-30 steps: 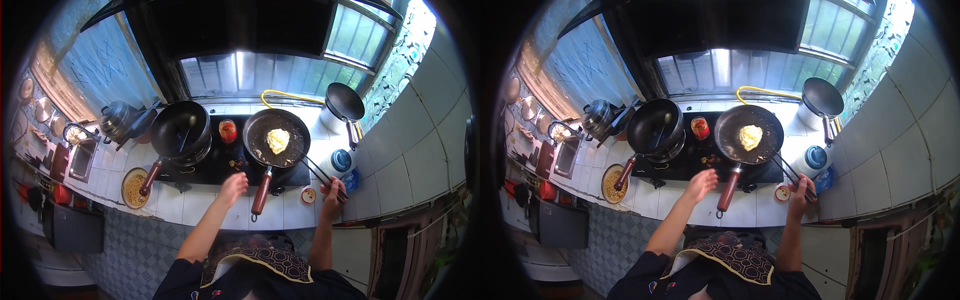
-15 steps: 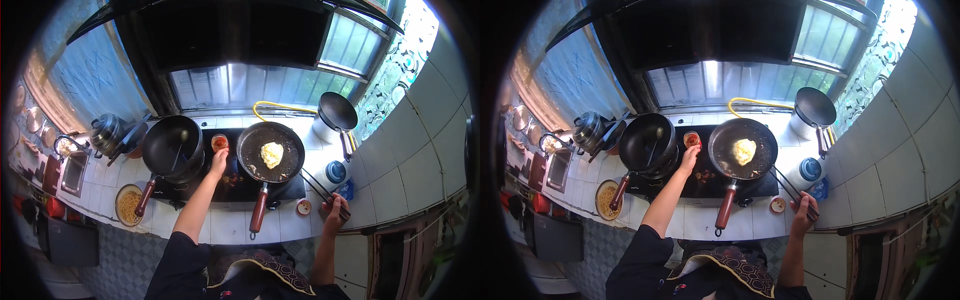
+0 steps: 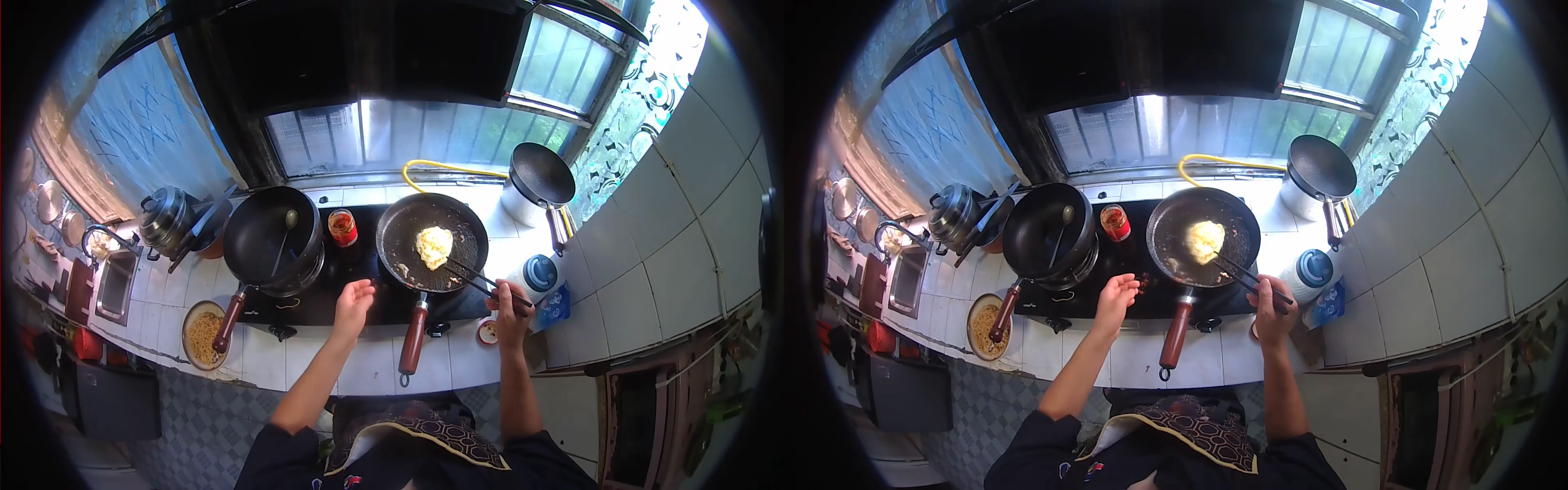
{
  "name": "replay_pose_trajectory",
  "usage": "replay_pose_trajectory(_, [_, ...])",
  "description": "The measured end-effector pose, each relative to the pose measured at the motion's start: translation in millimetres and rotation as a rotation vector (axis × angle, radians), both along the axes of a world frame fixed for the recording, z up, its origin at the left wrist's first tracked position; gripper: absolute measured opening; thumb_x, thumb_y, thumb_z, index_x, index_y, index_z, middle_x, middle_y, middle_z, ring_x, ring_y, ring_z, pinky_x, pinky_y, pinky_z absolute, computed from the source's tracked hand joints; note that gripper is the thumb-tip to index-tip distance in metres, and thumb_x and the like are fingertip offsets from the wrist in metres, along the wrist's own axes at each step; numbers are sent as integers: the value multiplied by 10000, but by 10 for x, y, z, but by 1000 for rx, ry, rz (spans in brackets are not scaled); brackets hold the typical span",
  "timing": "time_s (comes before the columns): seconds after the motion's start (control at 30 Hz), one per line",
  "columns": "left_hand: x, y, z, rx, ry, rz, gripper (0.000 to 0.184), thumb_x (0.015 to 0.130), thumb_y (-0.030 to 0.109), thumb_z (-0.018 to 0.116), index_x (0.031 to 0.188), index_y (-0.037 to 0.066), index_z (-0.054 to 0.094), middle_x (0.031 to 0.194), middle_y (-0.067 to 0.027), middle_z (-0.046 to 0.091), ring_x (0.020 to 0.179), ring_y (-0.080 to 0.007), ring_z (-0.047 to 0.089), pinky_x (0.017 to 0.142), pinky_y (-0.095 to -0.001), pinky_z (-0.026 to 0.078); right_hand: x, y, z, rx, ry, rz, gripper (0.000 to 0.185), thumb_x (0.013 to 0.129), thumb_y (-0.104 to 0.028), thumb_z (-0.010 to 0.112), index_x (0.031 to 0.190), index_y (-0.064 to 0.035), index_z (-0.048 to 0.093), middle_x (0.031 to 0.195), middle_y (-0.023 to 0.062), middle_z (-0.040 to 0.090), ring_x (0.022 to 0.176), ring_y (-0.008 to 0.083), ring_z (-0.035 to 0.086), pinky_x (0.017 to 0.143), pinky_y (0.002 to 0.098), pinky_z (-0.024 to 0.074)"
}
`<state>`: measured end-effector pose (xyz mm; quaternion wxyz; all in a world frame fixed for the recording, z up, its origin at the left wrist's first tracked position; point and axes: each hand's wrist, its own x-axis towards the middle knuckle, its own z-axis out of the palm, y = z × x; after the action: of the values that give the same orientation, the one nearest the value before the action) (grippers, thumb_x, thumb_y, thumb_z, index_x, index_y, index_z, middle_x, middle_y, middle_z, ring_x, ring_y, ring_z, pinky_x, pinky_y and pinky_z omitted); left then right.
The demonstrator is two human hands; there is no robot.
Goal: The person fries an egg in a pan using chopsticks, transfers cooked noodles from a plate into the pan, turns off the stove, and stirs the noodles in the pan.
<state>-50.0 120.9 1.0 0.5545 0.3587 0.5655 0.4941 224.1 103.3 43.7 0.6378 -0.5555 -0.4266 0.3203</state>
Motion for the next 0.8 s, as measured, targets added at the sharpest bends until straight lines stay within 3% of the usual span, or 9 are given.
replay_pose_trajectory(0.13, [86, -696, 1175, 499, 10, -255, 345, 797, 47, 445, 1136, -20, 440, 1027, -96, 544, 981, -165, 504, 878, -309, 376, 24, -71, 7, 11, -2, -19, 190, 861, -126, 504, 901, 38, 591, 725, 89, 594, 570, 124, 592, 519, 206, 499])
replay_pose_trajectory(0.2, [107, -985, 1722, 802, 363, -456, 375, 763, 22, 430, 1133, -34, 438, 1038, -131, 543, 991, -233, 505, 894, -344, 364, 35, -145, 22, 16, 7, -44, 195, 869, -132, 494, 904, 33, 590, 723, 85, 592, 569, 120, 588, 529, 217, 504])
replay_pose_trajectory(0.27, [331, -1197, 2181, 1030, 369, -462, 298, 741, 32, 457, 1034, -2, 498, 985, -168, 576, 937, -303, 528, 875, -355, 379, 24, -217, 53, 19, 18, -40, 194, 870, -132, 492, 904, 32, 590, 722, 84, 591, 570, 120, 587, 529, 219, 505])
replay_pose_trajectory(0.43, [742, -1498, 2696, 1300, 518, -334, 108, 747, 115, 558, 849, 95, 587, 804, -67, 645, 715, -202, 615, 694, -315, 466, -14, -435, 118, 51, 48, -42, 187, 869, -126, 496, 905, 32, 591, 722, 83, 591, 572, 122, 583, 531, 222, 508])
replay_pose_trajectory(0.5, [745, -1155, 2593, 2295, 466, -198, 209, 847, 267, 512, 1039, 190, 484, 808, -82, 636, 650, -214, 605, 584, -321, 490, 38, -465, 92, 82, 36, -61, 186, 868, -129, 502, 907, 29, 593, 725, 86, 595, 572, 125, 589, 527, 218, 502])
replay_pose_trajectory(0.53, [729, -1309, 2604, 2306, 461, -206, 209, 847, 267, 512, 1039, 190, 484, 808, -82, 636, 650, -214, 605, 584, -321, 490, 63, -498, 68, 76, 40, -45, 187, 868, -130, 502, 907, 29, 593, 726, 87, 597, 571, 128, 594, 525, 216, 497])
replay_pose_trajectory(0.6, [652, -1783, 2588, 1559, 598, -253, 159, 776, 181, 528, 927, 129, 533, 864, -76, 627, 729, -233, 614, 663, -356, 474, 95, -533, 54, 77, 62, -37, 192, 869, -133, 499, 907, 30, 593, 731, 87, 602, 566, 135, 603, 522, 208, 486])
replay_pose_trajectory(0.67, [566, -1794, 2453, 1457, 729, -478, 68, 740, 143, 575, 796, 119, 603, 822, -23, 645, 724, -153, 615, 651, -299, 467, 124, -499, 72, 76, 66, -60, 191, 866, -132, 503, 906, 30, 594, 730, 86, 603, 564, 134, 603, 522, 208, 487])
replay_pose_trajectory(0.8, [474, -1618, 1879, 1003, 749, -558, 230, 694, 30, 544, 918, 68, 582, 871, -83, 609, 801, -243, 580, 691, -347, 440, 163, -350, 12, 18, 70, -23, 187, 853, -134, 518, 901, 27, 600, 733, 89, 603, 560, 132, 600, 518, 207, 488])
